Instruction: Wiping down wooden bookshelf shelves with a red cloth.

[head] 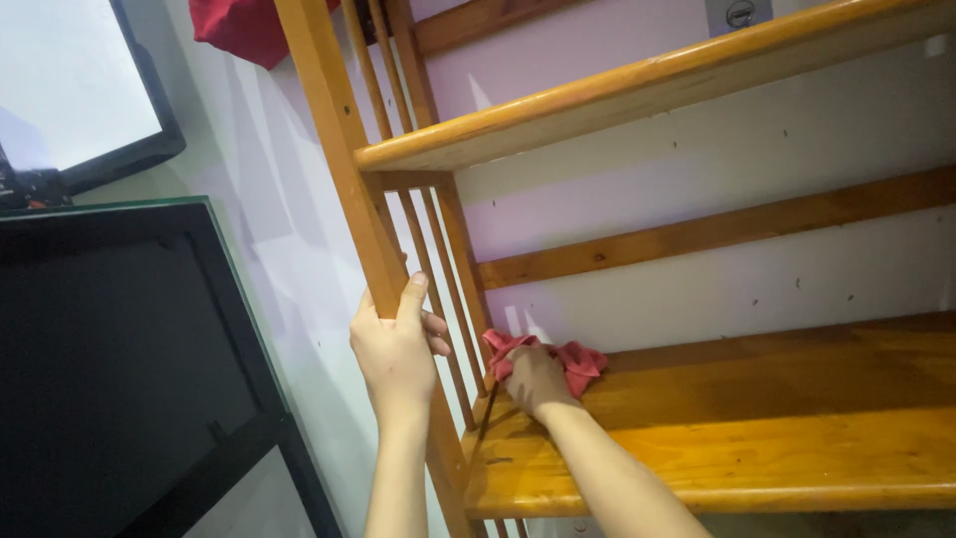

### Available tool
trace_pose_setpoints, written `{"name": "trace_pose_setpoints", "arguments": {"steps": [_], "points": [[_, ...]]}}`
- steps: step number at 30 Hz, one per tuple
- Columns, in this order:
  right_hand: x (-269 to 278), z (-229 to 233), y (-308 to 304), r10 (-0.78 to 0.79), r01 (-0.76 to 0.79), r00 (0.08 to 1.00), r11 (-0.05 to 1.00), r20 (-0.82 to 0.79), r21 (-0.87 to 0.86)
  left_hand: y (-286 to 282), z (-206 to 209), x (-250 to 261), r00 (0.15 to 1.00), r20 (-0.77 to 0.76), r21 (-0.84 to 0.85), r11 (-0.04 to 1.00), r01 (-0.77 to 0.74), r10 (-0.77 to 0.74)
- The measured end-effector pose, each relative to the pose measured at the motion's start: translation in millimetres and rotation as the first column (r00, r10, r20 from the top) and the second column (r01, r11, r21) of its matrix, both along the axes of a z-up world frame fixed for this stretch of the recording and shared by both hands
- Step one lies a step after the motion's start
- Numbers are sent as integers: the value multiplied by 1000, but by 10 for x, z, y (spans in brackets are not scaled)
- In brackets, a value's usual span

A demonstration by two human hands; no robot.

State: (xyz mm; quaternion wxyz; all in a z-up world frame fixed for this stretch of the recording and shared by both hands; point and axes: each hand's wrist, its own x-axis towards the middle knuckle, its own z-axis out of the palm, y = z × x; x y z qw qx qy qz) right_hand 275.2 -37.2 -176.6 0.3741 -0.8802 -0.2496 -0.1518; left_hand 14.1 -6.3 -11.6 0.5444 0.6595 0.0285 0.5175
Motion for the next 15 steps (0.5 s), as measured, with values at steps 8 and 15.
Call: {"name": "trace_pose_setpoints", "arguments": {"steps": [8, 15], "points": [[-279, 181, -41, 107, -2, 980, 849, 169, -529, 33, -27, 28, 999, 31, -18, 999, 37, -37], [-324, 290, -194, 177, -157, 983, 945, 45, -286, 44, -22, 14, 999, 33, 3, 999, 43, -43]]}}
